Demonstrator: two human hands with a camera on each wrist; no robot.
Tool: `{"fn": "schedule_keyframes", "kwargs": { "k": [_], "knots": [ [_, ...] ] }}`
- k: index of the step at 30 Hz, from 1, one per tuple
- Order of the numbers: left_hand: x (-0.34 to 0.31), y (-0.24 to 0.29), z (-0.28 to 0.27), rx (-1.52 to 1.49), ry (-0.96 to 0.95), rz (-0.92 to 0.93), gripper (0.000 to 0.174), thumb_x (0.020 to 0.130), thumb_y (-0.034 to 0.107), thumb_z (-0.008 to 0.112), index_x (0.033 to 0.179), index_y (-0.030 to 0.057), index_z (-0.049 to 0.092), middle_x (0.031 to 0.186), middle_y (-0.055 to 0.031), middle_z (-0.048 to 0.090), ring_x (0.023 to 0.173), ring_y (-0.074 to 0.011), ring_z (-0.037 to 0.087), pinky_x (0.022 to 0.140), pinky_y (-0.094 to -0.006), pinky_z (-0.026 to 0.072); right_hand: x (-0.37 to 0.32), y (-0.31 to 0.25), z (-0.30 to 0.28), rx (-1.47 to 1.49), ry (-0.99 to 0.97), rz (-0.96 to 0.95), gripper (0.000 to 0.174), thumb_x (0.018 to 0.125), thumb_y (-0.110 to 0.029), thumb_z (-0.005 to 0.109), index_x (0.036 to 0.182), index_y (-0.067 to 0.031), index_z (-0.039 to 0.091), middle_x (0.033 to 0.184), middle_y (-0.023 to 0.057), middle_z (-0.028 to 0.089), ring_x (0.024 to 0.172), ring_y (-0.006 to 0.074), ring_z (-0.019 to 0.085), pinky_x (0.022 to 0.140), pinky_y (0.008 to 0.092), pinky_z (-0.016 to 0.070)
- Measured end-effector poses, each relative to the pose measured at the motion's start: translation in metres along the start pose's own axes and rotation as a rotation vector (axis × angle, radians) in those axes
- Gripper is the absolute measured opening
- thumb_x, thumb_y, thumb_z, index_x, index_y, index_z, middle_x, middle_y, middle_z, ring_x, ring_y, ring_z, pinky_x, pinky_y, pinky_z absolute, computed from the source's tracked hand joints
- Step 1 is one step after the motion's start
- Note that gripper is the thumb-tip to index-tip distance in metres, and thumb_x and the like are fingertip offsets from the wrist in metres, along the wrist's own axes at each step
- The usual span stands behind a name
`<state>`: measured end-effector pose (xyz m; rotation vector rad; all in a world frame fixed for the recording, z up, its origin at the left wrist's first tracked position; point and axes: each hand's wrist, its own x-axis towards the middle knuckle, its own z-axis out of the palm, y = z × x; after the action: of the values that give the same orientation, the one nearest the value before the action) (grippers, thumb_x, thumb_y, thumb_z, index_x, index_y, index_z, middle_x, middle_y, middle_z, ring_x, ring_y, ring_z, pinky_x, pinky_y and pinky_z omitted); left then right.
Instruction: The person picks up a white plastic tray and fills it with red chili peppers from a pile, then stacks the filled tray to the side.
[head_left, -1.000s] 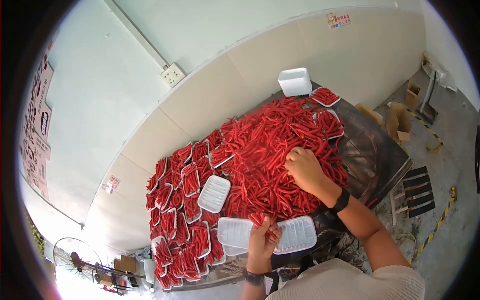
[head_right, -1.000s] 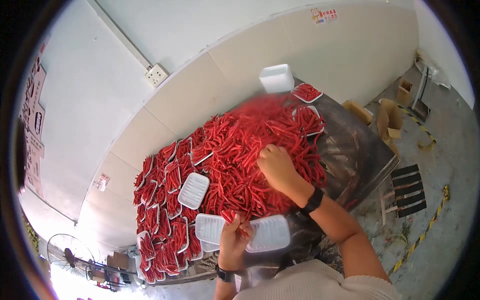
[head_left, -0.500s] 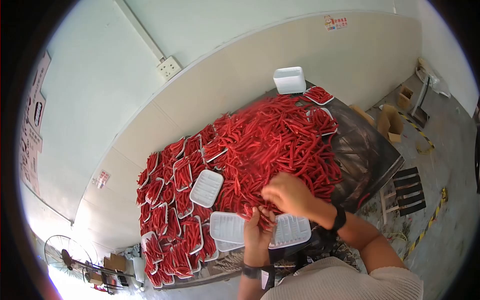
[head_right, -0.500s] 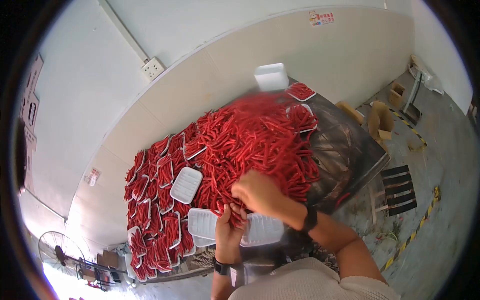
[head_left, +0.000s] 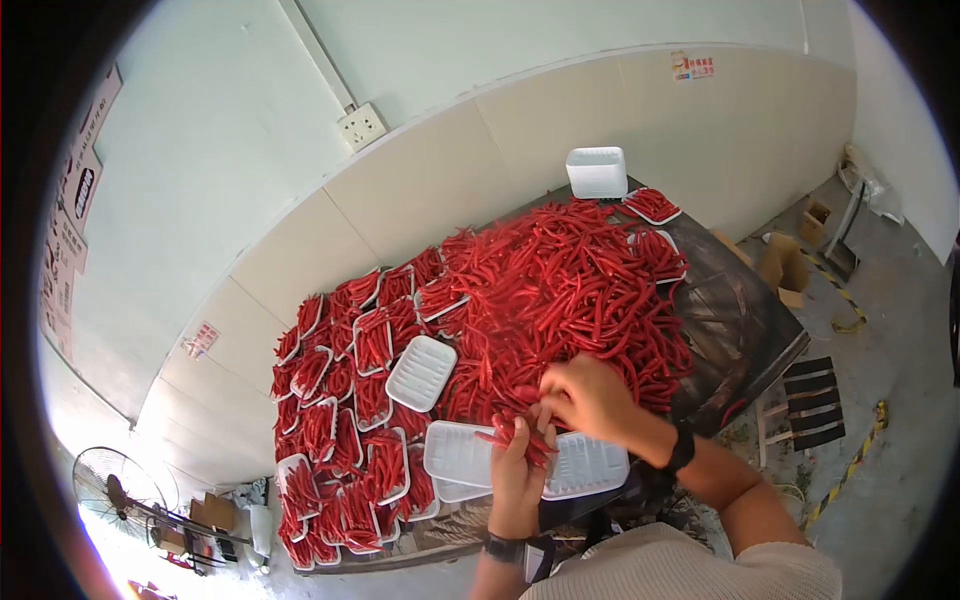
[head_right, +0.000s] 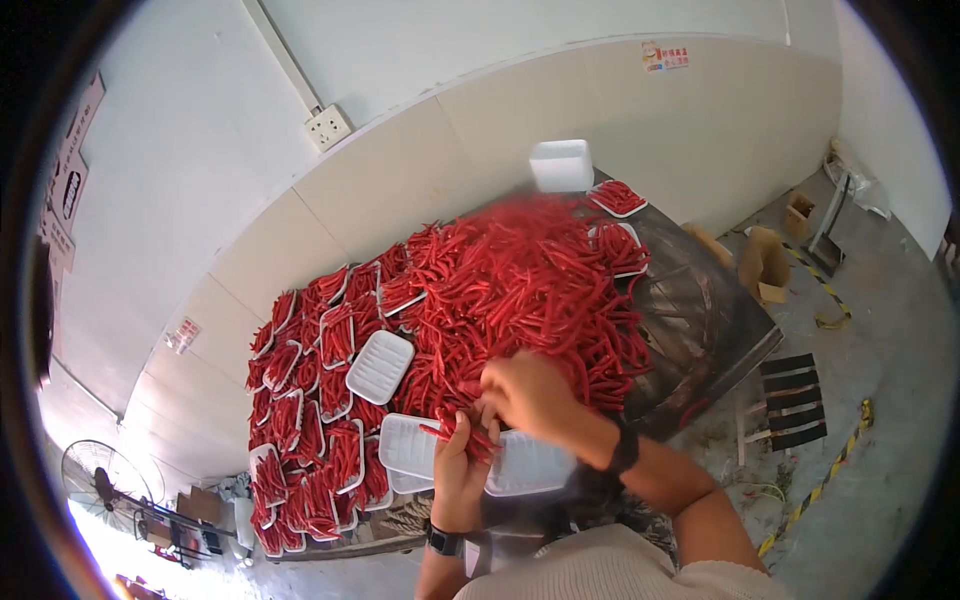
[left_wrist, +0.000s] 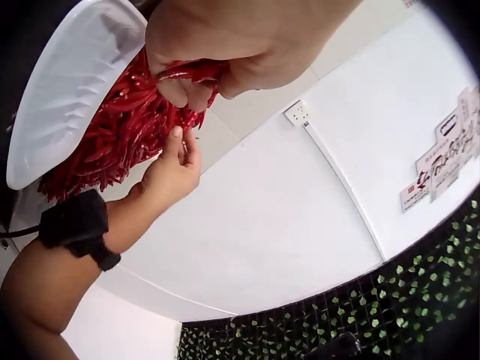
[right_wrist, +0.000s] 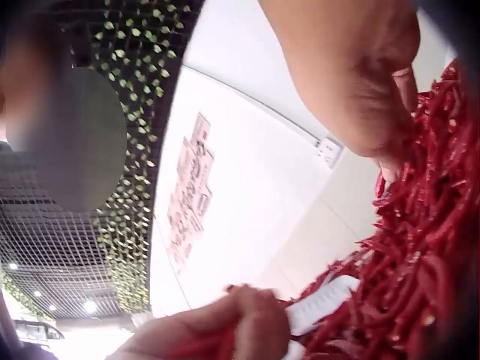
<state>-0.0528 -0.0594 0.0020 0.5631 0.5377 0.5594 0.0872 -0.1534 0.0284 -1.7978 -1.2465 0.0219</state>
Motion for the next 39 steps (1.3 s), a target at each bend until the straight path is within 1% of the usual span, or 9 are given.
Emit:
{"fn": "schedule_keyframes", "kwargs": {
  "k": [2, 6, 9, 12, 18, 27, 31, 33, 39],
  "knots": [
    [0.019, -0.009, -0.029, 0.007, -0.345, -0.002, 0.016, 0.101, 0.013, 0.055, 0.11, 0.0002, 0.054, 0.101, -0.0107, 0.063, 0.087, -0.0197, 0.063, 0.074, -0.0304, 0.0539, -0.019, -0.014, 0.013, -0.028, 0.049, -0.068, 0.009, 0.077, -0.01, 0.073, 0.085, -0.007, 0.068, 0.085, 0.008, 0.065, 0.084, 0.0288, 0.061, 0.076, 0.0409, 0.0479],
    [0.014, -0.007, -0.017, 0.029, -0.202, 0.006, 0.014, 0.101, 0.013, 0.055, 0.108, 0.0009, 0.056, 0.099, -0.0103, 0.063, 0.087, -0.0194, 0.063, 0.074, -0.0309, 0.0541, -0.002, 0.0, 0.004, 0.091, -0.081, -0.202, 0.009, 0.08, -0.013, 0.071, 0.084, -0.0058, 0.068, 0.087, 0.0088, 0.065, 0.087, 0.0287, 0.062, 0.075, 0.0409, 0.0483],
    [0.007, -0.002, -0.012, -0.089, -0.026, -0.014, 0.011, 0.099, 0.008, 0.056, 0.108, 0.0006, 0.056, 0.098, -0.0108, 0.063, 0.086, -0.0185, 0.063, 0.075, -0.0309, 0.0554, 0.037, 0.025, 0.002, -0.266, 0.088, -0.109, 0.011, 0.08, -0.012, 0.07, 0.09, -0.0072, 0.07, 0.091, 0.0083, 0.065, 0.09, 0.0307, 0.06, 0.08, 0.041, 0.0476],
    [0.004, 0.005, -0.022, -0.062, -0.099, 0.001, 0.011, 0.098, 0.003, 0.057, 0.108, 0.0003, 0.056, 0.098, -0.0118, 0.063, 0.088, -0.0192, 0.063, 0.077, -0.0317, 0.0572, 0.056, 0.048, 0.008, -0.675, -0.032, -0.031, 0.007, 0.076, -0.011, 0.067, 0.083, -0.0085, 0.07, 0.089, 0.0094, 0.064, 0.089, 0.0318, 0.059, 0.076, 0.0439, 0.0491],
    [0.005, 0.007, -0.021, -0.065, -0.048, 0.07, 0.012, 0.097, 0.003, 0.058, 0.109, -0.0007, 0.055, 0.104, -0.0136, 0.063, 0.093, -0.0203, 0.064, 0.079, -0.0311, 0.0569, 0.036, 0.03, 0.005, -0.282, 0.208, -0.119, 0.019, 0.076, -0.016, 0.075, 0.089, -0.0063, 0.065, 0.085, 0.0098, 0.066, 0.085, 0.0302, 0.06, 0.075, 0.0419, 0.0478],
    [0.015, -0.009, -0.01, -0.037, -0.088, 0.019, 0.015, 0.099, 0.011, 0.056, 0.11, 0.0009, 0.054, 0.11, -0.0156, 0.064, 0.101, -0.027, 0.065, 0.087, -0.0398, 0.0554, -0.015, -0.007, 0.005, 0.147, -0.036, -0.062, 0.014, 0.084, -0.016, 0.07, 0.096, -0.0102, 0.071, 0.082, 0.0095, 0.067, 0.081, 0.0306, 0.062, 0.076, 0.0403, 0.0477],
    [0.006, -0.002, -0.013, -0.021, -0.059, 0.021, 0.012, 0.101, 0.014, 0.054, 0.107, 0.0035, 0.053, 0.102, -0.0129, 0.065, 0.096, -0.0278, 0.066, 0.083, -0.0413, 0.0565, 0.004, 0.022, -0.013, -0.251, 0.17, -0.092, 0.009, 0.081, -0.013, 0.07, 0.087, -0.0072, 0.07, 0.084, 0.0087, 0.066, 0.085, 0.0303, 0.06, 0.074, 0.0409, 0.0472],
    [0.004, 0.001, -0.014, -0.014, -0.098, 0.02, 0.011, 0.1, 0.013, 0.055, 0.107, 0.0039, 0.052, 0.1, -0.0116, 0.064, 0.092, -0.0267, 0.066, 0.081, -0.0406, 0.0566, 0.006, 0.035, -0.01, -0.715, -0.083, 0.013, 0.01, 0.078, -0.013, 0.071, 0.086, -0.0073, 0.07, 0.083, 0.0083, 0.065, 0.084, 0.0301, 0.059, 0.073, 0.0421, 0.0467],
    [0.008, -0.005, -0.017, -0.036, -0.119, 0.014, 0.01, 0.1, 0.012, 0.056, 0.105, 0.0044, 0.052, 0.092, -0.0081, 0.062, 0.077, -0.0176, 0.061, 0.07, -0.0347, 0.0544, -0.004, 0.028, -0.009, -0.483, 0.194, -0.073, 0.013, 0.076, -0.017, 0.073, 0.084, -0.0071, 0.068, 0.076, 0.0066, 0.062, 0.078, 0.0285, 0.057, 0.07, 0.0435, 0.0451]
  ]
}}
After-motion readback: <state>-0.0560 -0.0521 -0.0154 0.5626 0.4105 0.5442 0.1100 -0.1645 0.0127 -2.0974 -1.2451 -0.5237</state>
